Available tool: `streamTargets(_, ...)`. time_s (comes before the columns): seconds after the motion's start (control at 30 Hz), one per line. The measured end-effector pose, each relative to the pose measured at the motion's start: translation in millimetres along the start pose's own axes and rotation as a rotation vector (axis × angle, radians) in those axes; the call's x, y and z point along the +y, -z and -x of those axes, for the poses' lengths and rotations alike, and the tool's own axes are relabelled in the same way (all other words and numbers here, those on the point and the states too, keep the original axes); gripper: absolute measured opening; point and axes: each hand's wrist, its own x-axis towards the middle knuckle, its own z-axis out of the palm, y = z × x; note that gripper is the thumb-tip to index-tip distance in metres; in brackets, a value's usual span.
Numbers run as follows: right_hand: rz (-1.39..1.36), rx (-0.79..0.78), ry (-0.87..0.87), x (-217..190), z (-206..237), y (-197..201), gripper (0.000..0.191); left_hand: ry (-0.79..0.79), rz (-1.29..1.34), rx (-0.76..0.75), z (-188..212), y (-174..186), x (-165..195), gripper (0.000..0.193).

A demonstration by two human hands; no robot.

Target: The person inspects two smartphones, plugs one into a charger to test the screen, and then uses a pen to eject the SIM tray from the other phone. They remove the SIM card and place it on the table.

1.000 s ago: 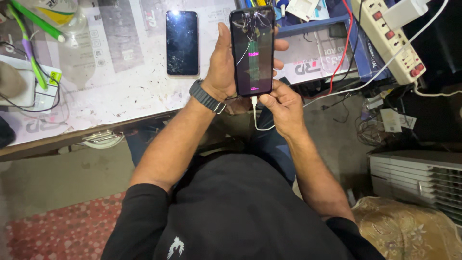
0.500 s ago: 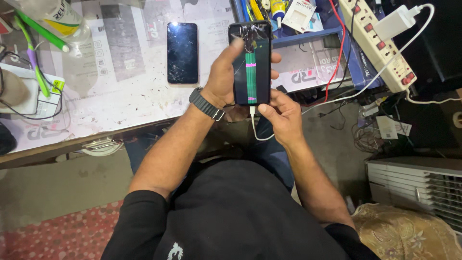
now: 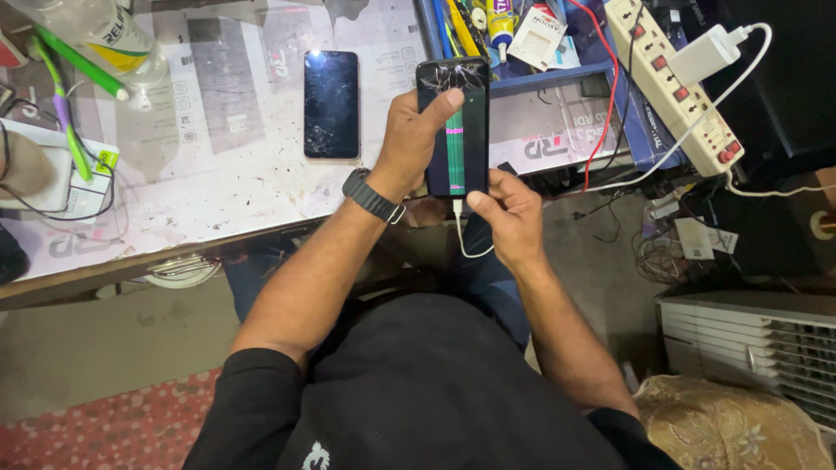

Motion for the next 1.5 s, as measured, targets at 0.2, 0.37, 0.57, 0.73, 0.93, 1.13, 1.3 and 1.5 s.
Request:
streamTargets(0.2,0.095,0.08,0.027,-3.1,-6.9,1.1,0.021,-0.042,-0.037,-0.037,1.8,-1.6,-5.0,0.032)
streamTargets(0.37,0.378,0.16,0.018,-9.2,-8.2,-2.8,0.018,-0.025,0.029,-0.062,4.0,2.1,-2.9,0.032)
streamTargets(0.57,0.32,0.135,0.062,-13.3,-7.8,-7.9,0.017,-0.038,0.054,-0.079,3.7,1.3,-0.9,0.031)
streamTargets(0.73,0.35,0.142,0.069,-13.3,-7.3,-7.7,0.016,-0.021,0.076,-0.093,4.6,1.9,0.3,0.031)
streamTargets(0.93,0.334,0.136,0.085,-10.0,-7.0,-6.7,0.017,-0.04,0.022,-0.07,4.4,3.5,-2.1,0.031)
streamTargets(1.13,0.364,0.141,0.092,-7.9,-6.0,-4.9,0.018,-0.049,0.002,-0.068,4.2,4.2,-4.5,0.03)
streamTargets(1.3,0.362,0.139,0.093,-9.7,-5.0,-6.1,0.02,-0.078,-0.01,-0.077,4.9,2.3,-2.7,0.034)
streamTargets(1.5,0.198,0.106,0.065,-9.3,-5.1,-8.5,0.025,-0.044,0.028,-0.154,7.9,3.2,3.6,0.063)
